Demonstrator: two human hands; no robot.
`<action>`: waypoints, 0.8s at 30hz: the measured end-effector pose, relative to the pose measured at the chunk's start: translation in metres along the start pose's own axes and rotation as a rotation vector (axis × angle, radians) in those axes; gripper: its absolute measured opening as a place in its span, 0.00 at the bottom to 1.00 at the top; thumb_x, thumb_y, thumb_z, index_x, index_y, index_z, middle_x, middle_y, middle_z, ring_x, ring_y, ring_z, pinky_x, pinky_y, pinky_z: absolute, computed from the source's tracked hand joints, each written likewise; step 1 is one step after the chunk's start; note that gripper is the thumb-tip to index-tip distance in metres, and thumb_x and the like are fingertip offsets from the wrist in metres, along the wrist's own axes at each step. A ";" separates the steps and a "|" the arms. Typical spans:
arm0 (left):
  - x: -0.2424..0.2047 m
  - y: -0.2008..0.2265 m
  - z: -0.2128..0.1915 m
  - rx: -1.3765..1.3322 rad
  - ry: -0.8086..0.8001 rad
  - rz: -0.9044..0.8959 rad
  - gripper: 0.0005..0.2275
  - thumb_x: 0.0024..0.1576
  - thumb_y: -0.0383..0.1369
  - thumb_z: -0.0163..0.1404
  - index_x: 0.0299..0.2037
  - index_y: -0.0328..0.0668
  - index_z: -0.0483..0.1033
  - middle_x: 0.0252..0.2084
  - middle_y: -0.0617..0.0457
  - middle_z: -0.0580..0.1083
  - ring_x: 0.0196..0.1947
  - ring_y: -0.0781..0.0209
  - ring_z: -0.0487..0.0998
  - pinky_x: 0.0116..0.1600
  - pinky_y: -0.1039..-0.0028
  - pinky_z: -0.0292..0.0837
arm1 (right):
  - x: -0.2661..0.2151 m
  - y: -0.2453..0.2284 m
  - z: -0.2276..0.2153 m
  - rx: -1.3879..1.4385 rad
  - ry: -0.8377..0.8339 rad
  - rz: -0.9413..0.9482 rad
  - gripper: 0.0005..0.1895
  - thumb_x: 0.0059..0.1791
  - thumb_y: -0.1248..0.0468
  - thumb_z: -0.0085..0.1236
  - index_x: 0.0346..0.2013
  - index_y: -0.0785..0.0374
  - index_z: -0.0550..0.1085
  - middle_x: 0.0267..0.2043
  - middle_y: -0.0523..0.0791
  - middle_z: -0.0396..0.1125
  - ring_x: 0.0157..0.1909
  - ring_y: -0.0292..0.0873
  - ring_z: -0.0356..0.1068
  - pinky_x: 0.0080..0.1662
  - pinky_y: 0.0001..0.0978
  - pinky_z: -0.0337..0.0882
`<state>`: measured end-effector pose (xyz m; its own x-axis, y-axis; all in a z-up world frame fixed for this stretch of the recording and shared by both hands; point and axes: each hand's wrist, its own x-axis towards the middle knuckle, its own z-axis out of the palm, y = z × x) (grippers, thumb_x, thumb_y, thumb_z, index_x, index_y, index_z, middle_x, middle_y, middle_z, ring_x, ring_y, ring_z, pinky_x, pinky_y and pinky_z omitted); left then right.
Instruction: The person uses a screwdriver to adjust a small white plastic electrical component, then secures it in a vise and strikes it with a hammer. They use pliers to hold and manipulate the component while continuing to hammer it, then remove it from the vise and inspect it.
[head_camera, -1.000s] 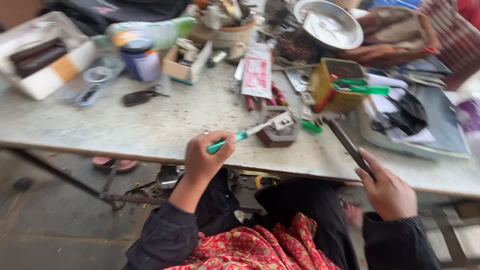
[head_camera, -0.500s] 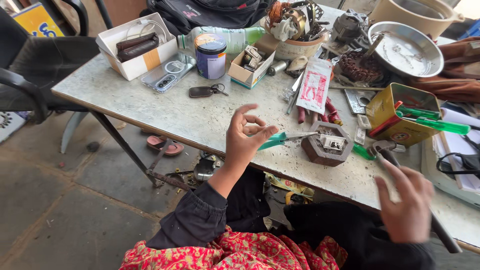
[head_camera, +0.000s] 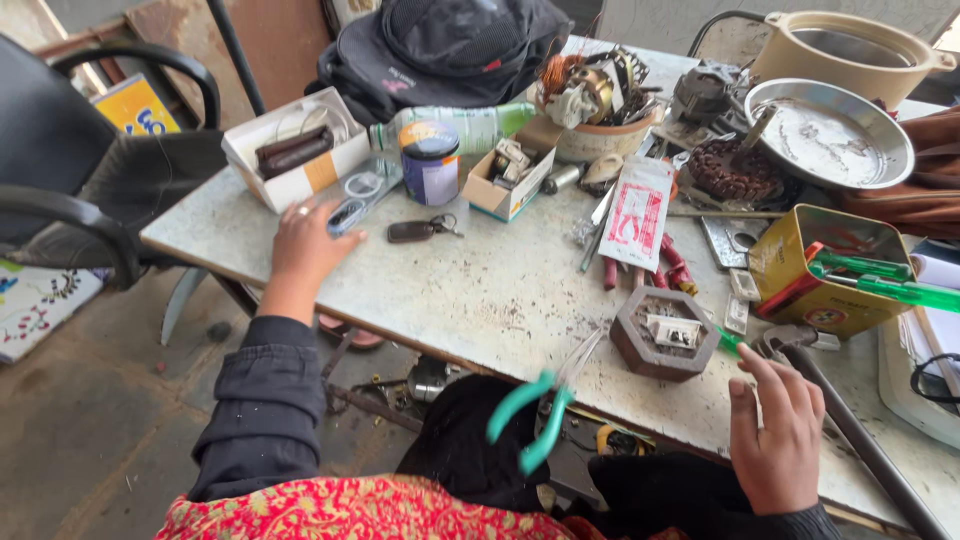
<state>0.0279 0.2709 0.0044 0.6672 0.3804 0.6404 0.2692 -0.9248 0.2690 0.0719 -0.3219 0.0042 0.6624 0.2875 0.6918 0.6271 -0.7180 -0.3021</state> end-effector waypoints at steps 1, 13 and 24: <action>0.002 -0.007 0.000 -0.022 -0.056 -0.042 0.26 0.45 0.47 0.67 0.52 0.44 0.81 0.53 0.38 0.76 0.56 0.40 0.74 0.61 0.56 0.66 | 0.001 -0.002 0.001 -0.013 0.010 -0.010 0.21 0.55 0.60 0.53 0.63 0.58 0.72 0.55 0.48 0.69 0.60 0.51 0.65 0.66 0.43 0.59; 0.024 -0.045 0.035 0.422 -0.231 0.193 0.15 0.59 0.44 0.52 0.40 0.38 0.77 0.32 0.38 0.79 0.32 0.40 0.82 0.40 0.55 0.79 | -0.010 -0.007 0.000 -0.078 0.029 -0.100 0.20 0.59 0.57 0.60 0.64 0.59 0.72 0.56 0.48 0.67 0.57 0.50 0.63 0.62 0.39 0.59; 0.049 -0.078 0.017 0.109 -0.043 0.136 0.10 0.70 0.36 0.45 0.45 0.36 0.75 0.40 0.31 0.76 0.40 0.31 0.77 0.43 0.47 0.73 | -0.012 -0.004 0.004 -0.124 0.042 -0.069 0.17 0.60 0.56 0.59 0.61 0.60 0.72 0.55 0.47 0.67 0.57 0.49 0.63 0.63 0.37 0.60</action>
